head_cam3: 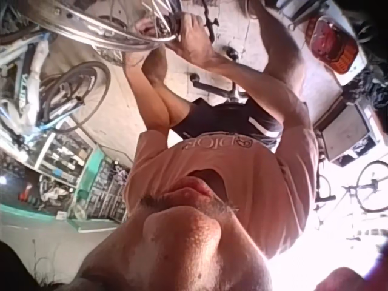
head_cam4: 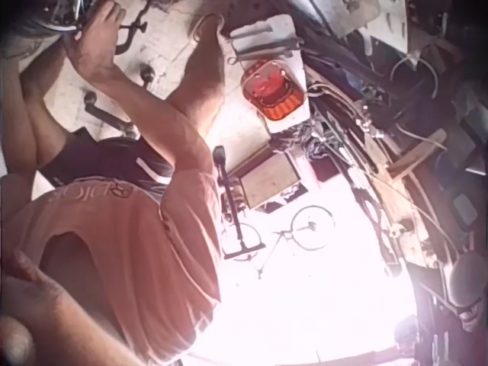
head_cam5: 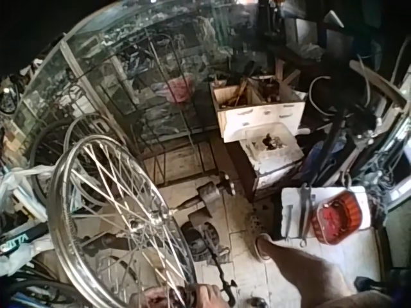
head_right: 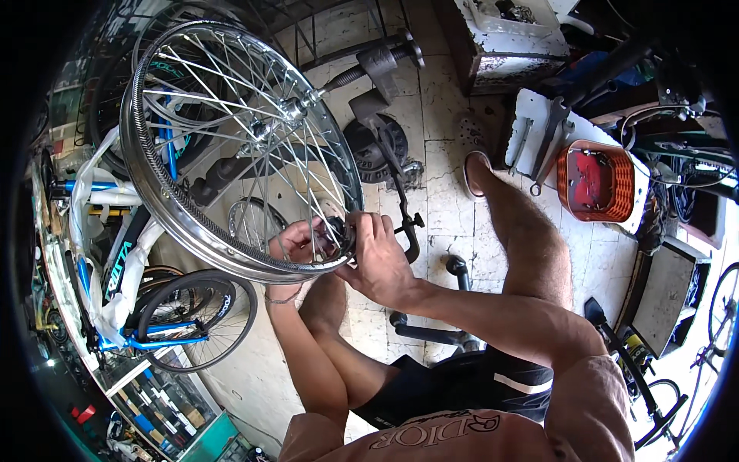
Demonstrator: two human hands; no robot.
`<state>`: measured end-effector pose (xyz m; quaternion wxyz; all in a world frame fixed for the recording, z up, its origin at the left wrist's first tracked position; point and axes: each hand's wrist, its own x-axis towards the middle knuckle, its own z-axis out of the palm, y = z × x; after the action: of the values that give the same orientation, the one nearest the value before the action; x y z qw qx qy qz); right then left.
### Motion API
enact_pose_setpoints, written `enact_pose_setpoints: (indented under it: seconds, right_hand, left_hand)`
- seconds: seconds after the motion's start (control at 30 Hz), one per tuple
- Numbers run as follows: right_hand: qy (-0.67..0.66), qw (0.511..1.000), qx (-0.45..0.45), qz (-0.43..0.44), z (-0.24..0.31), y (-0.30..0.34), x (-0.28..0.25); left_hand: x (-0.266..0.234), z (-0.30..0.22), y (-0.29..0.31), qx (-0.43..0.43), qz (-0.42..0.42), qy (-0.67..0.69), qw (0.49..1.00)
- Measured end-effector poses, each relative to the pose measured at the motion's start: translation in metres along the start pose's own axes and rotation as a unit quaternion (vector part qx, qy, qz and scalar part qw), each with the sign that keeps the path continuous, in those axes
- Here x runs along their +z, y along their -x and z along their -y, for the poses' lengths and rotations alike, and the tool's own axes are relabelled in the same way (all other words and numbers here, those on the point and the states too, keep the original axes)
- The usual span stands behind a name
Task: The person uses a spoke wrench to adjust the tension of the spokes on a bicycle wheel mounted on a truing stand. They rotate the wheel to check for lateral wobbles and tighten or loosen specific nipples to align the rim. The person works methodically around the wheel, making small adjustments to ensure the wheel is straight.
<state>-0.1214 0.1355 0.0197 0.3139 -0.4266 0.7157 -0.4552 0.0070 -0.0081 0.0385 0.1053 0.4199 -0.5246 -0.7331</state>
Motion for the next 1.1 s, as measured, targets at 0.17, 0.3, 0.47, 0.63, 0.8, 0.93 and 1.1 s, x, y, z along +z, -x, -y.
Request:
enact_pose_setpoints:
  seconds: [0.17,0.3,0.47,0.63,0.8,0.93,1.1]
  right_hand:
    - [-0.024,1.0,0.01,-0.001,0.004,0.004,0.0]
    - [0.015,1.0,-0.013,0.018,0.003,0.004,0.0]
    - [0.048,0.998,-0.028,-0.006,0.004,0.003,0.003]
    - [-0.011,1.0,0.0,0.0,0.0,0.002,-0.001]
    - [-0.023,1.0,-0.014,-0.008,0.005,0.004,0.001]
    - [-0.024,1.0,-0.004,-0.005,0.007,0.006,-0.001]
    - [0.042,0.998,-0.034,-0.016,0.006,0.005,-0.001]
  left_hand:
    - [0.039,-0.001,-0.016,0.185,-0.104,-0.295,0.932]
    - [0.046,0.002,-0.018,0.057,-0.06,-0.074,0.994]
    - [0.02,-0.002,-0.009,0.003,0.015,-0.01,1.0]
    - [-0.004,0.001,0.002,0.081,0.054,-0.096,0.991]
    - [-0.003,0.014,-0.008,0.051,-0.023,-0.028,0.998]
    - [0.039,0.011,-0.021,0.129,-0.089,-0.191,0.969]
    - [0.032,-0.008,-0.012,-0.026,0.013,0.065,0.997]
